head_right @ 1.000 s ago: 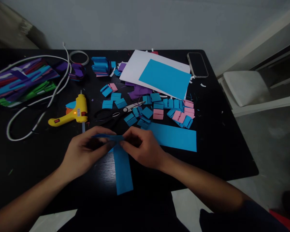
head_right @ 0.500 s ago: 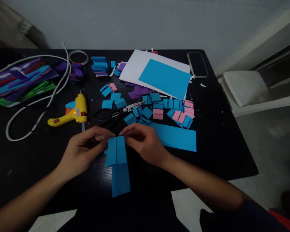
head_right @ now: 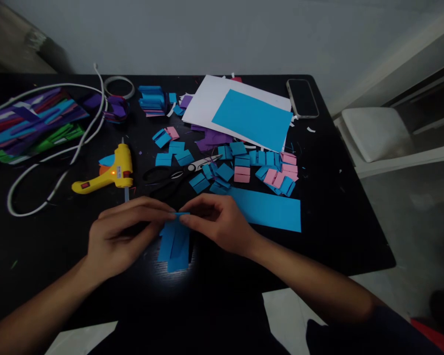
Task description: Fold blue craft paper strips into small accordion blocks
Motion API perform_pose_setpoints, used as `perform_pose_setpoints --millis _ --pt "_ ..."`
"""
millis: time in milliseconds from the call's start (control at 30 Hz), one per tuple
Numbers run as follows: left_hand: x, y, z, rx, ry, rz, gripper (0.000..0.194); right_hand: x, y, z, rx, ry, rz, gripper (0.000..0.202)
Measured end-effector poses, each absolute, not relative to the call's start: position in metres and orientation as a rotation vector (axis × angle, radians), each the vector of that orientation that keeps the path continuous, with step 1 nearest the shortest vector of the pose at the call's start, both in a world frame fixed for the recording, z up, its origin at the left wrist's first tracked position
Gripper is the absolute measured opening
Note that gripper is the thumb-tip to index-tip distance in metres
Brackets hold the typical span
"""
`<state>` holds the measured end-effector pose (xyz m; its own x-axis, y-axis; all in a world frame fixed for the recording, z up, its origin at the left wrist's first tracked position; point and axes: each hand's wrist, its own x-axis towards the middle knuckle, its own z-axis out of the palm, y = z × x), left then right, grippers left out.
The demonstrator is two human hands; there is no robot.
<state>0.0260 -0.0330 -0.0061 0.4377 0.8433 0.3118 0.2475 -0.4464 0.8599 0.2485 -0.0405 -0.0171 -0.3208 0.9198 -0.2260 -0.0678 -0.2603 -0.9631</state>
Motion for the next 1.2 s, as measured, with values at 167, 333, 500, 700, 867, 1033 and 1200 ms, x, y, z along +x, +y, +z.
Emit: perform_pose_setpoints --millis 167,333,500,700,867,1033,1200 --pt "0.030 -0.033 -0.006 1.841 1.104 0.869 0.016 0.248 -0.040 -0.014 -1.170 -1.284 1.619 0.010" --pt "0.033 -0.033 -0.006 1.805 1.159 0.818 0.004 0.247 -0.041 -0.012 -1.196 -1.348 1.575 0.008" --pt "0.033 -0.033 -0.005 1.701 1.184 0.832 0.004 0.249 -0.042 -0.014 -1.184 -1.339 1.548 0.011" --pt "0.036 -0.032 -0.004 1.518 1.187 0.838 0.007 0.251 -0.043 -0.016 -1.068 -1.334 1.618 0.026" --pt "0.034 -0.030 -0.003 1.496 1.136 0.782 0.017 0.248 -0.043 -0.018 -1.104 -1.325 1.553 0.010" --pt "0.036 -0.033 -0.009 1.360 1.001 0.894 0.011 0.247 -0.041 -0.020 -1.203 -1.196 1.536 0.024" --pt "0.036 -0.038 -0.014 1.449 1.048 0.948 0.020 0.246 -0.042 -0.018 -1.268 -1.160 1.521 0.026"
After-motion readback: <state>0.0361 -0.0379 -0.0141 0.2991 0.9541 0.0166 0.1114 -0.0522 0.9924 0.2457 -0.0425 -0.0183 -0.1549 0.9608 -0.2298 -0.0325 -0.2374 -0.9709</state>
